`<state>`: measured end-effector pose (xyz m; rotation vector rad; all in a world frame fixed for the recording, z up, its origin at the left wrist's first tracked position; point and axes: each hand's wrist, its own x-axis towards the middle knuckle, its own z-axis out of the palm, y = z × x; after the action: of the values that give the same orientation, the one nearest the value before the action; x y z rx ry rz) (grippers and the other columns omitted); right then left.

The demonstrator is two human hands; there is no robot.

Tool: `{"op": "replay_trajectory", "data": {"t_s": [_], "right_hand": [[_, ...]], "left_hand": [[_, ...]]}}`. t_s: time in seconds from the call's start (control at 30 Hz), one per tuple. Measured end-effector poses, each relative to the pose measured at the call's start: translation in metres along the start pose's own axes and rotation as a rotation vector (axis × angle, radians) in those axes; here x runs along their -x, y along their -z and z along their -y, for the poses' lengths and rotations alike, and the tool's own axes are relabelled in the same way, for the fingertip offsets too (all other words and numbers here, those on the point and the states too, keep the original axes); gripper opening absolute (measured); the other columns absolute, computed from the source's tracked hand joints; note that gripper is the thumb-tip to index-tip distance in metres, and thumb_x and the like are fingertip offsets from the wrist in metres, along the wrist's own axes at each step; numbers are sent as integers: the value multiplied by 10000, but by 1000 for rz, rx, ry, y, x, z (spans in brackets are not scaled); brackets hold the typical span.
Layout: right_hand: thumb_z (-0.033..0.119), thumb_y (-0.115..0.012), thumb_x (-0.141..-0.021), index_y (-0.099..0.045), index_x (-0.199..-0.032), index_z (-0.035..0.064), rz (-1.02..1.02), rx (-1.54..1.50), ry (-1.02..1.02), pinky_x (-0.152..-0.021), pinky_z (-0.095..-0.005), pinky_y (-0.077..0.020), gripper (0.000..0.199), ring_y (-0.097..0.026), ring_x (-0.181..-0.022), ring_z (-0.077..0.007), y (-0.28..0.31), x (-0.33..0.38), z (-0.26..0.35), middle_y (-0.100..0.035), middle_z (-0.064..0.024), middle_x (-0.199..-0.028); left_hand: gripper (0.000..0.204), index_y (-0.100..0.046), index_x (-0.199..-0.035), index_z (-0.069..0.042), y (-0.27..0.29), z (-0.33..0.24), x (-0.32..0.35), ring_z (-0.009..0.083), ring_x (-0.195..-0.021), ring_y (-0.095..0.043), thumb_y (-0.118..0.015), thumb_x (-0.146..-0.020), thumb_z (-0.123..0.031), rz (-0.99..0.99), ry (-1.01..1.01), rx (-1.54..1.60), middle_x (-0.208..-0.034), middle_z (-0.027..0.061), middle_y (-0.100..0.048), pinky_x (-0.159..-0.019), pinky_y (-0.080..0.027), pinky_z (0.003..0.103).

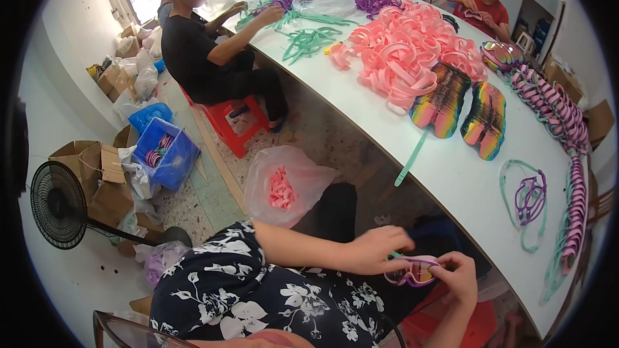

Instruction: Assembling and inspecting colorful swimming goggles or protective eyewear.

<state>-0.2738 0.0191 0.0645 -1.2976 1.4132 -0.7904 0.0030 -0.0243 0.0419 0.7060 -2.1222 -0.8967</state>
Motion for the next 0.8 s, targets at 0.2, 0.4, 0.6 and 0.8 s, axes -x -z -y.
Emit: {"op": "replay_trajectory", "data": {"t_s": [0.2, 0.4, 0.6, 0.8], "right_hand": [[49, -848, -687, -734, -856, -14, 299, -33, -83, -706, -243, -502, 213, -638, -769, -101, 5, -30, -7, -689, -33, -774], [-16, -817, -706, -630, -1008, 13, 123, -156, -77, -736, -253, -516, 357, -631, -796, -112, -5, -23, -66, -659, -21, -866], [-14, -757, -769, -579, -1032, 39, -543, -32, 66, -714, -227, -475, 322, -560, -767, -90, -50, 23, -105, -574, 6, -858], [98, -673, -950, -528, -999, 65, -618, -297, -26, -473, -165, -362, 157, -484, -536, -33, -105, 62, -105, -568, 16, -724]], "left_hand": [[476, -493, -1259, 3, -85, 8, -3, 333, -1004, -649, -651, -931, -304, 157, 288, 443, -1105, 228, -620, -847, -514, 399], [520, -470, -1355, -3, -112, 26, 8, 268, -1078, -651, -638, -945, -274, 218, 502, 598, -1149, 193, -645, -893, -519, 354], [488, -542, -1372, -24, -119, 42, 16, 269, -1140, -627, -623, -949, -252, 186, 525, 541, -1246, 193, -626, -976, -487, 352], [490, -542, -1376, -14, -110, 33, 12, 256, -1160, -621, -622, -950, -242, 253, 557, 584, -1290, 186, -619, -992, -480, 345]]}}
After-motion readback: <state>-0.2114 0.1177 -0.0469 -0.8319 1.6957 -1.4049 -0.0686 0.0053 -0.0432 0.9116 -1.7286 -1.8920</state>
